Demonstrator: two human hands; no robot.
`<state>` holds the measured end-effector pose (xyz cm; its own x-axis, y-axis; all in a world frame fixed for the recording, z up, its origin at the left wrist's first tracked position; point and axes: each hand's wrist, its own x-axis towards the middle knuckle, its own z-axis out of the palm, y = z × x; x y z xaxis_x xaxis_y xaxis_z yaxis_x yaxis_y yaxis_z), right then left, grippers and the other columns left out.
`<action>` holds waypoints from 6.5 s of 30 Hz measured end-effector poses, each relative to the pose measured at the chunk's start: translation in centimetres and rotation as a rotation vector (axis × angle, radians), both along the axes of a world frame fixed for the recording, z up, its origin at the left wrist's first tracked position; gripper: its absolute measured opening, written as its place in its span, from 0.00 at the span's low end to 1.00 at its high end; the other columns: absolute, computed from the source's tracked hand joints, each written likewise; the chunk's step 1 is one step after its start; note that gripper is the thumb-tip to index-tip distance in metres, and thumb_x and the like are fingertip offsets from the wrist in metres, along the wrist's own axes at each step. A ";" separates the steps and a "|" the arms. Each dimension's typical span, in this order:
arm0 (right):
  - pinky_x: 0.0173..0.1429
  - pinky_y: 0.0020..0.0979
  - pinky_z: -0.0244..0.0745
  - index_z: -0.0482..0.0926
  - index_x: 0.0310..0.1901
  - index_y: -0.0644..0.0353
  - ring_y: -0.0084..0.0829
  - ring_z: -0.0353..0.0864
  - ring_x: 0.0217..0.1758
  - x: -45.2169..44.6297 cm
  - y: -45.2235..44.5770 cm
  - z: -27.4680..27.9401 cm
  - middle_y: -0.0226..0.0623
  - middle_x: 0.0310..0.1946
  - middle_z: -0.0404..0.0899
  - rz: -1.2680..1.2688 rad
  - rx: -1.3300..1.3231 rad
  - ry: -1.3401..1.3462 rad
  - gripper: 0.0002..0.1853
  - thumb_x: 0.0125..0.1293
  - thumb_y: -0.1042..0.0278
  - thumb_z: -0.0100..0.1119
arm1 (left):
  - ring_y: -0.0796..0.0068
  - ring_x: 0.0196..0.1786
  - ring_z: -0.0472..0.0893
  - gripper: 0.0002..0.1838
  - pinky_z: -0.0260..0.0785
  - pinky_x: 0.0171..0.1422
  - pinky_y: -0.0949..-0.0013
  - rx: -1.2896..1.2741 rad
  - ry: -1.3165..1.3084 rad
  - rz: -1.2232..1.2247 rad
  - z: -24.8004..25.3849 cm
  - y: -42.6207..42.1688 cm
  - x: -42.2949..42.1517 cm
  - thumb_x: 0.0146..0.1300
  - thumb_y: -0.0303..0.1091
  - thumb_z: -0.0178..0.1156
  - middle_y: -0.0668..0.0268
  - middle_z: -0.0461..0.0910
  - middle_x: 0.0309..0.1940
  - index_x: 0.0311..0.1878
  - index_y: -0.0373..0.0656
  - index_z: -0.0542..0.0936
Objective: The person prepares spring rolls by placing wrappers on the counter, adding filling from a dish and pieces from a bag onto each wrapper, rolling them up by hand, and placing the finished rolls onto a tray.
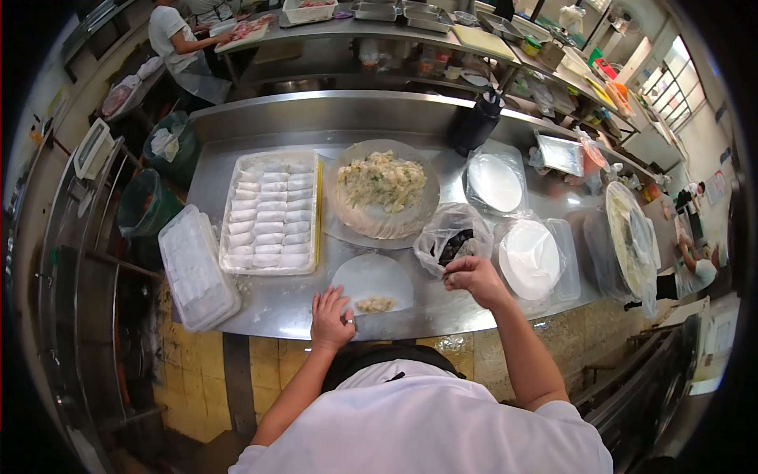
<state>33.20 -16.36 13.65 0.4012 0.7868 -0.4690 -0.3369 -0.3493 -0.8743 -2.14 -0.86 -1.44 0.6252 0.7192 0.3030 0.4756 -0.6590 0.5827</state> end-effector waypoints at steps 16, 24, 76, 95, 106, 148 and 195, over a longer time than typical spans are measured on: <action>0.61 0.48 0.83 0.93 0.38 0.59 0.51 0.86 0.50 -14.0 5.8 -9.0 0.46 0.38 0.90 0.491 0.050 -1.245 0.06 0.61 0.71 0.70 | 0.49 0.80 0.74 0.18 0.56 0.88 0.36 0.000 -0.024 0.000 -0.2 0.1 -0.3 0.63 0.36 0.67 0.56 0.81 0.74 0.56 0.45 0.86; 0.58 0.49 0.84 0.93 0.40 0.62 0.52 0.89 0.49 -11.9 4.7 -7.6 0.50 0.40 0.91 0.376 0.121 -1.142 0.08 0.62 0.76 0.66 | 0.50 0.80 0.74 0.18 0.56 0.89 0.37 -0.017 -0.015 0.000 0.6 0.0 -0.1 0.63 0.35 0.67 0.57 0.81 0.74 0.56 0.45 0.86; 0.51 0.37 0.86 0.90 0.48 0.66 0.38 0.93 0.40 0.9 0.3 1.7 0.47 0.37 0.93 0.073 -0.222 -0.865 0.12 0.66 0.70 0.69 | 0.48 0.79 0.76 0.17 0.56 0.89 0.37 -0.006 0.012 0.017 0.4 0.0 0.1 0.62 0.33 0.67 0.56 0.82 0.73 0.55 0.45 0.86; 0.52 0.43 0.87 0.93 0.47 0.65 0.52 0.93 0.43 5.3 2.8 0.1 0.54 0.36 0.92 0.130 -0.307 -1.250 0.14 0.60 0.74 0.68 | 0.52 0.80 0.75 0.17 0.56 0.89 0.39 -0.002 0.013 0.023 0.3 0.0 0.1 0.62 0.35 0.67 0.59 0.81 0.74 0.54 0.46 0.86; 0.65 0.43 0.82 0.95 0.51 0.51 0.46 0.85 0.58 5.0 -0.8 0.0 0.40 0.47 0.90 0.761 -0.534 -1.516 0.19 0.63 0.75 0.61 | 0.47 0.79 0.76 0.17 0.56 0.89 0.37 -0.002 0.043 0.020 0.8 0.0 0.4 0.61 0.33 0.67 0.54 0.82 0.73 0.54 0.45 0.86; 0.62 0.51 0.87 0.90 0.55 0.58 0.54 0.92 0.56 6.2 5.0 -3.3 0.51 0.51 0.92 0.520 -0.703 -1.340 0.17 0.68 0.63 0.63 | 0.49 0.80 0.74 0.17 0.54 0.90 0.38 0.018 0.072 0.015 0.6 -0.1 0.3 0.60 0.34 0.66 0.57 0.81 0.73 0.54 0.46 0.86; 0.35 0.41 0.84 0.89 0.40 0.64 0.35 0.91 0.35 7.1 8.9 -2.0 0.40 0.37 0.92 0.382 -0.450 -0.455 0.07 0.66 0.71 0.68 | 0.46 0.79 0.74 0.18 0.54 0.89 0.36 0.049 0.073 -0.005 -0.5 0.0 0.0 0.60 0.31 0.67 0.54 0.80 0.74 0.55 0.45 0.83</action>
<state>40.32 -7.43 11.65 0.3693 0.6817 -0.6316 0.2405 -0.7266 -0.6436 -2.13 -0.89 -1.90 0.6509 0.7010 0.2913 0.5122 -0.6888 0.5131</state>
